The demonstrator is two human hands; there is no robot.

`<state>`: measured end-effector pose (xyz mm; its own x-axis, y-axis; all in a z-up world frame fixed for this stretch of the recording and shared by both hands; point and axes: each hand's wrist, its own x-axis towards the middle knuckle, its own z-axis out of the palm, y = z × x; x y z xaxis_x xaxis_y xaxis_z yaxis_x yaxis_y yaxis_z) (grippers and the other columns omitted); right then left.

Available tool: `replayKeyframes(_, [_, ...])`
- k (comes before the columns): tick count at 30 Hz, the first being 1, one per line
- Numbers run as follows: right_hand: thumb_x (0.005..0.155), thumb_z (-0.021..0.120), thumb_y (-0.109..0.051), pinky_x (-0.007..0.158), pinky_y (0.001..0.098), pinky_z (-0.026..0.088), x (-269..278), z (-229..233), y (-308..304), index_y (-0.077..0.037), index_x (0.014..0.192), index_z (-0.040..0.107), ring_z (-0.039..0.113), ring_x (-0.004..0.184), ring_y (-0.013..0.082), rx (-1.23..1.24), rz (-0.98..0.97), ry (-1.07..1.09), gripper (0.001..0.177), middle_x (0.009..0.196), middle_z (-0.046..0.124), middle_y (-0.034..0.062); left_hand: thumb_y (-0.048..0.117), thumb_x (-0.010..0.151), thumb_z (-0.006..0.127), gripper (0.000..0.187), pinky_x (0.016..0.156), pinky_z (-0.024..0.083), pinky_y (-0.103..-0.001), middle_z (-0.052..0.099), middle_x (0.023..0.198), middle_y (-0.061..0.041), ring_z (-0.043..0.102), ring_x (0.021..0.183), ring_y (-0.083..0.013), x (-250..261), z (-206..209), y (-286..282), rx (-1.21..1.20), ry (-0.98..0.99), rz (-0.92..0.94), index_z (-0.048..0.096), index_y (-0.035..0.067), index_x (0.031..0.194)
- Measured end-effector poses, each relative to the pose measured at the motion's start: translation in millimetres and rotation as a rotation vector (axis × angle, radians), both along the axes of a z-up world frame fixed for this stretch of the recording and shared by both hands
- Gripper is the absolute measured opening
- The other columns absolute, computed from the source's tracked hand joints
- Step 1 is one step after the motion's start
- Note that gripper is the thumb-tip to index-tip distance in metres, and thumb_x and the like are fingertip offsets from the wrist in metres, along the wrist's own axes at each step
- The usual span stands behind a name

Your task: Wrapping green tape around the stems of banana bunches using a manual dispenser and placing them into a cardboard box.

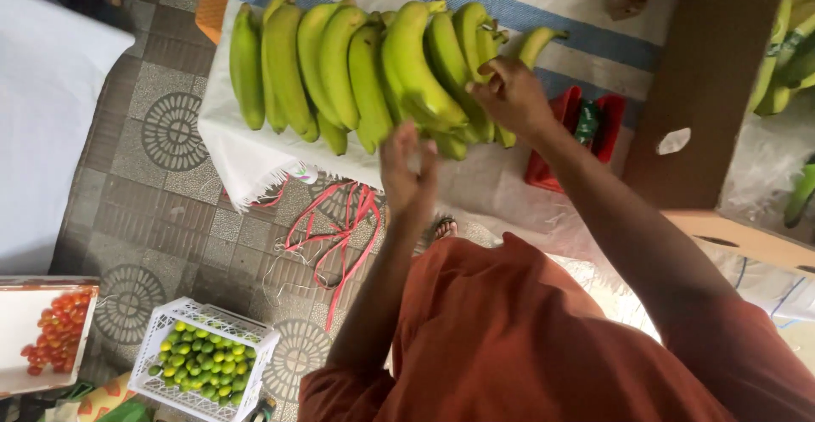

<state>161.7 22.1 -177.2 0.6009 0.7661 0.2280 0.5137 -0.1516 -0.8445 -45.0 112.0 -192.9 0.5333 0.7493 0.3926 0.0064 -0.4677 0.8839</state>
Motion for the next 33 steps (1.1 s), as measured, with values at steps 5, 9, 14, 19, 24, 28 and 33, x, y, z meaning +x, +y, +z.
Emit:
replayKeyframes(5, [0.094,0.070,-0.019,0.078,0.0583,0.060,-25,-26,22,0.004,0.128,0.057,0.064,0.096,0.0557,-0.090,-0.115,-0.140,0.042,0.102,0.053,0.0294,0.046,0.094,0.069,0.086,0.109,0.040,-0.072,0.046,0.140,-0.041,0.048,0.129,-0.0633,45,38,49,0.022,0.263,0.036,0.031,-0.004,0.154])
replayKeyframes(9, [0.097,0.066,-0.015,0.073,0.0583,0.061,-25,-37,17,0.001,0.131,0.057,0.064,0.097,0.0582,-0.074,-0.189,-0.130,0.039,0.105,0.053,0.0294,0.054,0.089,0.070,0.108,0.100,0.045,-0.071,0.039,0.137,-0.042,0.052,0.123,-0.0647,72,32,45,-0.081,0.576,0.016,0.007,0.003,0.160])
replayKeyframes(14, [0.098,0.067,-0.020,0.076,0.0567,0.061,-43,-51,-3,0.001,0.131,0.059,0.067,0.100,0.0533,-0.089,-0.254,-0.035,0.039,0.110,0.055,0.0322,0.048,0.091,0.067,0.106,0.097,0.049,-0.064,0.037,0.133,-0.029,0.054,0.119,-0.0612,68,32,36,-0.287,0.500,-0.012,-0.001,0.014,0.165])
replayKeyframes(19, [0.098,0.063,-0.010,0.085,0.0507,0.059,-41,-40,-40,-0.002,0.135,0.062,0.066,0.109,0.0435,-0.090,-0.300,0.123,0.037,0.117,0.057,0.0248,0.043,0.088,0.067,0.096,0.115,0.032,-0.058,0.035,0.144,-0.029,0.043,0.135,-0.0457,62,51,33,-0.631,-0.037,-0.049,0.015,0.020,0.165])
replayKeyframes(24, [0.103,0.059,-0.030,0.092,0.0416,0.055,-80,23,-40,-0.003,0.139,0.055,0.062,0.110,0.0266,0.265,-0.272,0.653,0.045,0.123,0.060,0.0183,0.028,0.084,0.071,0.074,0.106,0.044,-0.051,0.054,0.137,-0.017,0.055,0.122,-0.0304,45,-10,27,-1.358,-0.462,-0.320,0.042,0.018,0.152])
replayKeyframes(28, [0.094,0.057,-0.055,0.097,0.0505,0.051,-120,72,-20,-0.008,0.142,0.053,0.063,0.111,0.0329,0.564,-0.160,1.370,0.067,0.129,0.063,0.0197,0.027,0.089,0.069,0.051,0.099,0.051,-0.050,0.068,0.129,-0.016,0.067,0.112,-0.0313,31,-30,-9,-1.664,-0.490,-0.524,0.061,0.016,0.139])
replayKeyframes(33, [0.094,0.061,-0.053,0.099,0.0513,0.052,-135,22,-63,-0.004,0.135,0.061,0.066,0.109,0.0349,0.637,-0.306,1.561,0.065,0.124,0.066,0.0204,0.031,0.101,0.056,0.074,0.113,0.038,-0.045,0.045,0.146,-0.016,0.044,0.133,-0.0249,4,20,-35,-1.030,-0.155,-0.740,0.022,0.013,0.164])
